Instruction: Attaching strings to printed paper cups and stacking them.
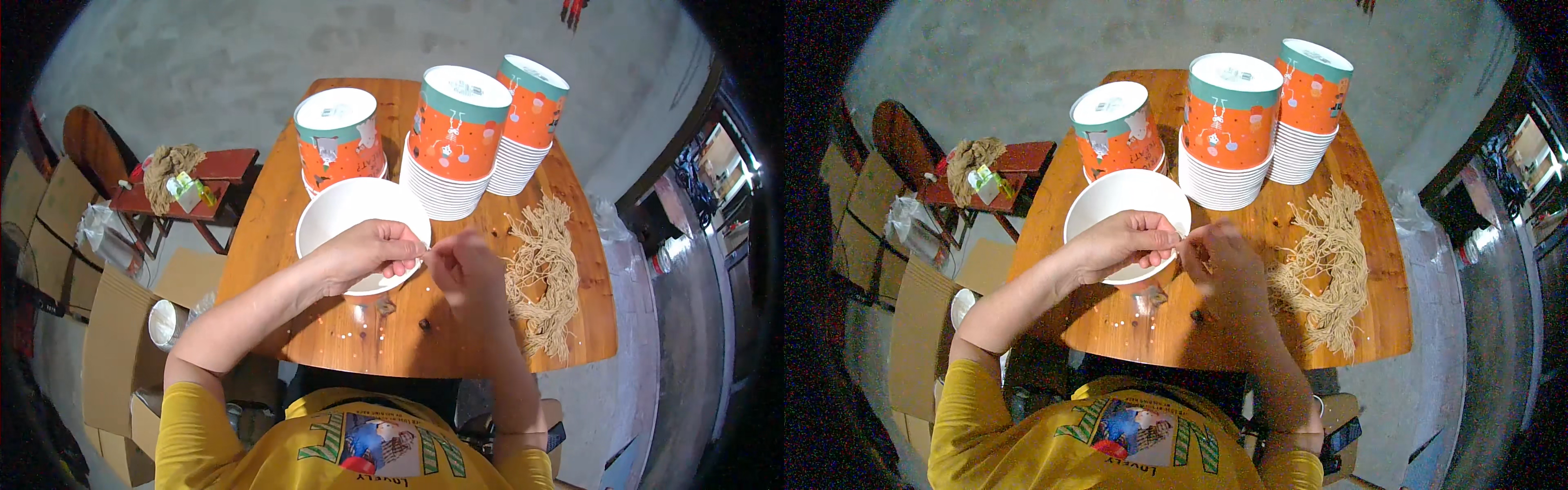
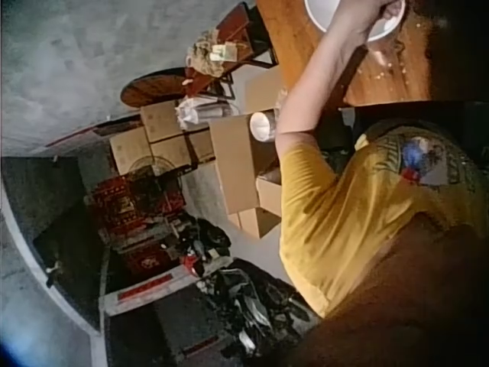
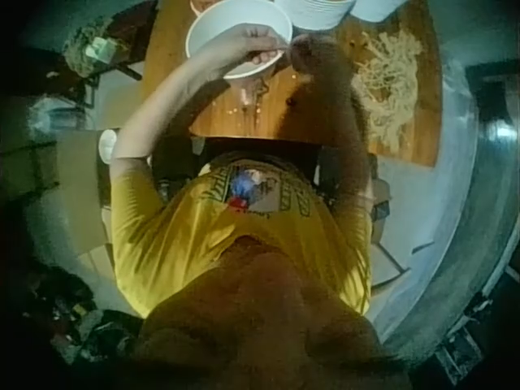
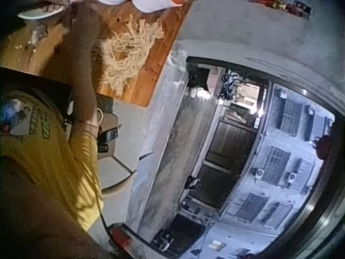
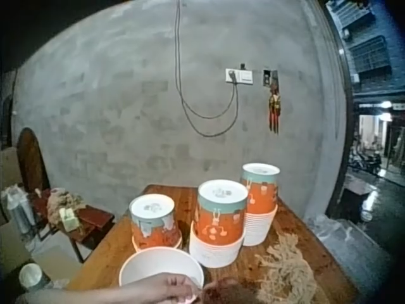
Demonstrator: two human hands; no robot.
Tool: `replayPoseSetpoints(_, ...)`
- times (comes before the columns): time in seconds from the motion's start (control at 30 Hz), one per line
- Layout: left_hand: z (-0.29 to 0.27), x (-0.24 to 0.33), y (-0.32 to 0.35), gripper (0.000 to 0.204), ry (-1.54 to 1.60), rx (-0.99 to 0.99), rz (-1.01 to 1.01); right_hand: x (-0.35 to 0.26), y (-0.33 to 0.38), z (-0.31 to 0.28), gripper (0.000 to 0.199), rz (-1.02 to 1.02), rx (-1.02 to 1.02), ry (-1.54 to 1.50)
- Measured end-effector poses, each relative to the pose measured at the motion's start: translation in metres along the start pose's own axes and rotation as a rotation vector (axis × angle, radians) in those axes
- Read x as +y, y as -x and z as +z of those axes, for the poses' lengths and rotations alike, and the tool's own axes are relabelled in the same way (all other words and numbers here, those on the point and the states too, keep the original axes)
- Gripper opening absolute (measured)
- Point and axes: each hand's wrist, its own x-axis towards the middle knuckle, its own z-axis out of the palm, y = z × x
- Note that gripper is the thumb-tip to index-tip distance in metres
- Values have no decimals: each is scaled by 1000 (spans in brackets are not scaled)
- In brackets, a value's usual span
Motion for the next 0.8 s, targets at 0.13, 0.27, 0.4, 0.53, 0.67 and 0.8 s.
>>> replayPoseSetpoints(0.13,-2,5,-2,9,204,-67,-143,-11,7,11,16,66,48,-151)
replayPoseSetpoints(0.27,-7,7,-2,12,267,-139,-230,-12,14,21,16,-21,37,3)
replayPoseSetpoints(0.4,-3,10,2,12,258,-13,-242,-9,17,18,15,56,25,-91)
replayPoseSetpoints(0.53,-4,4,2,17,106,-13,-70,9,11,10,18,198,82,-253)
replayPoseSetpoints(0.67,4,2,7,22,-161,45,139,-3,5,3,18,244,-46,-290)
replayPoseSetpoints(0.8,11,6,13,25,-324,68,209,-1,6,6,13,67,-43,-53)
